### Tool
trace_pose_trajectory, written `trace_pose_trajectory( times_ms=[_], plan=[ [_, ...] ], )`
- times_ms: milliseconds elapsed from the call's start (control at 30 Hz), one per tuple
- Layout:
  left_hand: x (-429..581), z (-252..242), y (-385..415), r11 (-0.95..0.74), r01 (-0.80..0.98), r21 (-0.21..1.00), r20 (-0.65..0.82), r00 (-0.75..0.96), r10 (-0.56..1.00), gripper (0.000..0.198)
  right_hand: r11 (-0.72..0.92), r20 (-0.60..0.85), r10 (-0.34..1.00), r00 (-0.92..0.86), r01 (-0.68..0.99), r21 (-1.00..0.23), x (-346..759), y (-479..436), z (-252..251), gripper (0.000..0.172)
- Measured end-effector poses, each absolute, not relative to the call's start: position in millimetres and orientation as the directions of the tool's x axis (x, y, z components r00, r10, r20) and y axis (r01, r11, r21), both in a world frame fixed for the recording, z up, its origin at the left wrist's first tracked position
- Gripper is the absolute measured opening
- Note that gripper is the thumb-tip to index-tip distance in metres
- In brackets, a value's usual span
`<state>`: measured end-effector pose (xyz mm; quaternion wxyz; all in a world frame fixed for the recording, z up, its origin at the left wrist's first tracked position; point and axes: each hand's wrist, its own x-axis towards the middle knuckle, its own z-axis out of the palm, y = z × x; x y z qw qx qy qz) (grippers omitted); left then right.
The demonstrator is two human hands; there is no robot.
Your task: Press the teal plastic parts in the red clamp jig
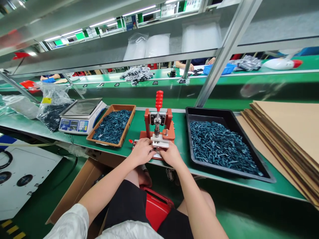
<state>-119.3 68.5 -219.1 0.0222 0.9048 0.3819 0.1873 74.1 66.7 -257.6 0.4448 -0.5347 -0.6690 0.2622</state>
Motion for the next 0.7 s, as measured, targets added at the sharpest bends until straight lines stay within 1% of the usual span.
trace_pose_trajectory(
  times_ms=[67, 133, 167, 233, 267, 300, 333, 367, 400, 500, 567, 633, 700],
  plan=[
    [-125, -219, 63, -0.732, 0.645, 0.218, 0.383, 0.633, 0.672, 0.023, 0.310, 0.328, 0.944, -0.045, 0.471, -0.826, 75, 66, -260, 0.025],
    [-136, -218, 60, -0.738, 0.626, 0.250, 0.513, 0.561, 0.650, 0.029, 0.333, 0.350, 0.935, -0.055, 0.471, -0.817, 76, 66, -261, 0.027],
    [-142, -217, 59, -0.719, 0.640, 0.271, 0.592, 0.478, 0.648, 0.030, 0.346, 0.361, 0.930, -0.065, 0.478, -0.807, 76, 66, -261, 0.029],
    [-153, -216, 62, -0.628, 0.691, 0.358, 0.711, 0.235, 0.663, 0.033, 0.365, 0.374, 0.924, -0.084, 0.494, -0.789, 76, 65, -260, 0.029],
    [-155, -217, 64, -0.568, 0.706, 0.424, 0.723, 0.114, 0.681, 0.036, 0.364, 0.372, 0.924, -0.089, 0.498, -0.787, 76, 65, -260, 0.030],
    [-154, -218, 67, -0.513, 0.705, 0.490, 0.704, 0.027, 0.709, 0.041, 0.359, 0.365, 0.927, -0.090, 0.499, -0.789, 76, 65, -259, 0.030],
    [-150, -221, 69, -0.475, 0.700, 0.534, 0.667, -0.003, 0.745, 0.046, 0.353, 0.358, 0.929, -0.088, 0.496, -0.794, 76, 64, -258, 0.030],
    [-144, -225, 70, -0.454, 0.702, 0.548, 0.625, 0.017, 0.780, 0.051, 0.348, 0.351, 0.932, -0.089, 0.488, -0.801, 76, 64, -258, 0.030],
    [-137, -229, 70, -0.452, 0.717, 0.530, 0.589, 0.072, 0.805, 0.056, 0.347, 0.346, 0.934, -0.094, 0.474, -0.809, 76, 63, -257, 0.030],
    [-119, -237, 66, -0.484, 0.775, 0.407, 0.505, 0.251, 0.826, 0.071, 0.334, 0.315, 0.942, -0.117, 0.425, -0.841, 78, 64, -258, 0.029],
    [-118, -238, 64, -0.502, 0.779, 0.375, 0.469, 0.308, 0.828, 0.077, 0.286, 0.271, 0.958, -0.096, 0.413, -0.865, 80, 65, -258, 0.033],
    [-125, -236, 64, -0.535, 0.743, 0.402, 0.439, 0.356, 0.825, 0.077, 0.238, 0.226, 0.971, -0.077, 0.404, -0.883, 81, 66, -259, 0.038],
    [-133, -234, 65, -0.556, 0.691, 0.463, 0.413, 0.386, 0.824, 0.073, 0.200, 0.196, 0.979, -0.052, 0.391, -0.898, 82, 66, -261, 0.041]
  ],
)
